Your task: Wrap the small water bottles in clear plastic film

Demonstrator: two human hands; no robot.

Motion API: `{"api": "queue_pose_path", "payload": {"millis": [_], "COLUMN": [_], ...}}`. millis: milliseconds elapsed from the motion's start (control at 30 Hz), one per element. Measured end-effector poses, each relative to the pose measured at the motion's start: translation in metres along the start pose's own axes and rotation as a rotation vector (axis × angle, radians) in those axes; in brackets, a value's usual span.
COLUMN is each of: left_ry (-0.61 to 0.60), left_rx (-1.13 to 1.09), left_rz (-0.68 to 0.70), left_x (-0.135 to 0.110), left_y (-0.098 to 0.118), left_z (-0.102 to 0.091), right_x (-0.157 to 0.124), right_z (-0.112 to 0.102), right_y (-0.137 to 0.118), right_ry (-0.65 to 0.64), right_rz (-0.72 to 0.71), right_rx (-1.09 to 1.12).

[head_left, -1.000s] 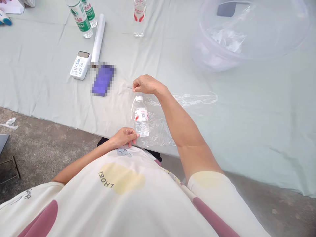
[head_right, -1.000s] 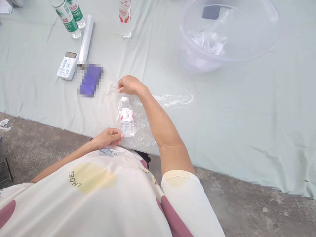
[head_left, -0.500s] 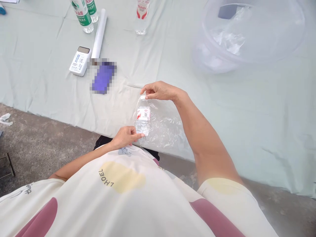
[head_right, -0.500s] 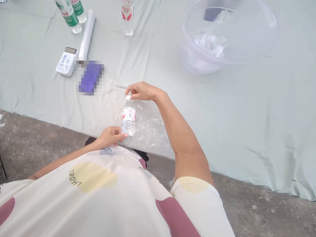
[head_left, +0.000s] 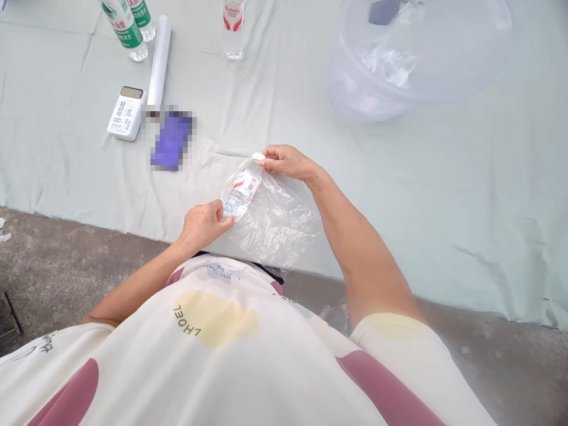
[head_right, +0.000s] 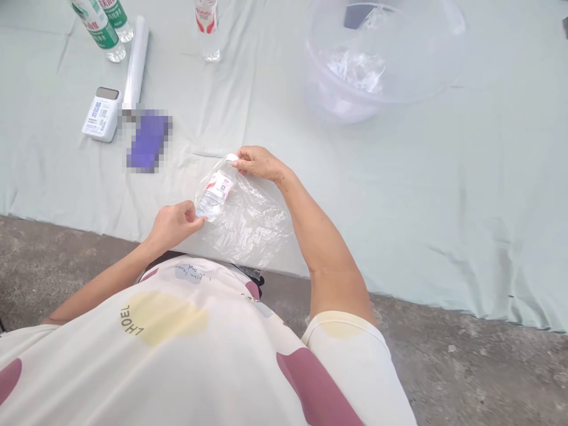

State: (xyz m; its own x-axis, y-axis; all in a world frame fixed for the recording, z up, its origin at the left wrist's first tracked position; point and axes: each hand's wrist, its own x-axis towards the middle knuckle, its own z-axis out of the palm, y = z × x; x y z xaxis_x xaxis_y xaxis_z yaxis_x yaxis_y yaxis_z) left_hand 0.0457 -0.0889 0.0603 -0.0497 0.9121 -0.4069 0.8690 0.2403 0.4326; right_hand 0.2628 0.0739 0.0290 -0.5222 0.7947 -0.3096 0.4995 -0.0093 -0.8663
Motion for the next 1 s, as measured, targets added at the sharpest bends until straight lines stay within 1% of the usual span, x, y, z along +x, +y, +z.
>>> {"api": "queue_pose_path", "payload": {"millis": [67,133,200,267,333,400,467,567,633,700,733,800,867,900,967,1000], "left_ry": [0.056,0.095,0.108,0.135,0.198,0.248,0.246,0.219,0.201,0.169,0.162,0.194,0.239,0.238,0.171,0.129], "left_rx": [0.075,0.113,0.108,0.081,0.066,0.07,0.083,0.075,0.019,-0.038,-0.046,-0.021,-0.001,-0.016,-0.074,-0.1], "left_rz": [-0.028,-0.039,-0.031,-0.017,-0.001,0.021,0.045,0.074,0.088,0.103,0.11,0.137,0.205,0.245,0.289,0.28], "left_x": [0.01,0.02,0.03,0.04,0.049,0.057,0.06,0.06,0.059,0.059,0.06,0.063,0.068,0.071,0.074,0.075], "left_y": [0.001,0.001,0.0,-0.002,-0.003,-0.003,-0.002,-0.002,-0.003,-0.007,-0.009,-0.014,-0.018,-0.02,-0.023,-0.023], "left_z": [-0.009,-0.016,-0.023,-0.028,-0.033,-0.035,-0.037,-0.037,-0.036,-0.036,-0.036,-0.034,-0.032,-0.031,-0.029,-0.028], "right_x": [0.002,0.002,-0.001,-0.007,-0.014,-0.02,-0.023,-0.024,-0.026,-0.03,-0.033,-0.04,-0.046,-0.049,-0.054,-0.057], "right_z": [-0.003,-0.007,-0.013,-0.019,-0.024,-0.026,-0.027,-0.025,-0.024,-0.02,-0.017,-0.01,-0.001,0.004,0.014,0.017], "right_y": [0.004,0.009,0.015,0.02,0.023,0.023,0.022,0.021,0.02,0.019,0.018,0.016,0.014,0.012,0.01,0.008], "right_ry": [0.063,0.098,0.091,0.052,0.02,0.02,0.045,0.099,0.121,0.11,0.099,0.104,0.147,0.169,0.175,0.154], "right_rz": [0.004,0.013,0.022,0.029,0.043,0.066,0.109,0.226,0.313,0.367,0.374,0.345,0.283,0.252,0.208,0.198], "right_rx": [0.059,0.093,0.119,0.138,0.146,0.141,0.134,0.142,0.136,0.106,0.094,0.113,0.213,0.293,0.478,0.571]}}
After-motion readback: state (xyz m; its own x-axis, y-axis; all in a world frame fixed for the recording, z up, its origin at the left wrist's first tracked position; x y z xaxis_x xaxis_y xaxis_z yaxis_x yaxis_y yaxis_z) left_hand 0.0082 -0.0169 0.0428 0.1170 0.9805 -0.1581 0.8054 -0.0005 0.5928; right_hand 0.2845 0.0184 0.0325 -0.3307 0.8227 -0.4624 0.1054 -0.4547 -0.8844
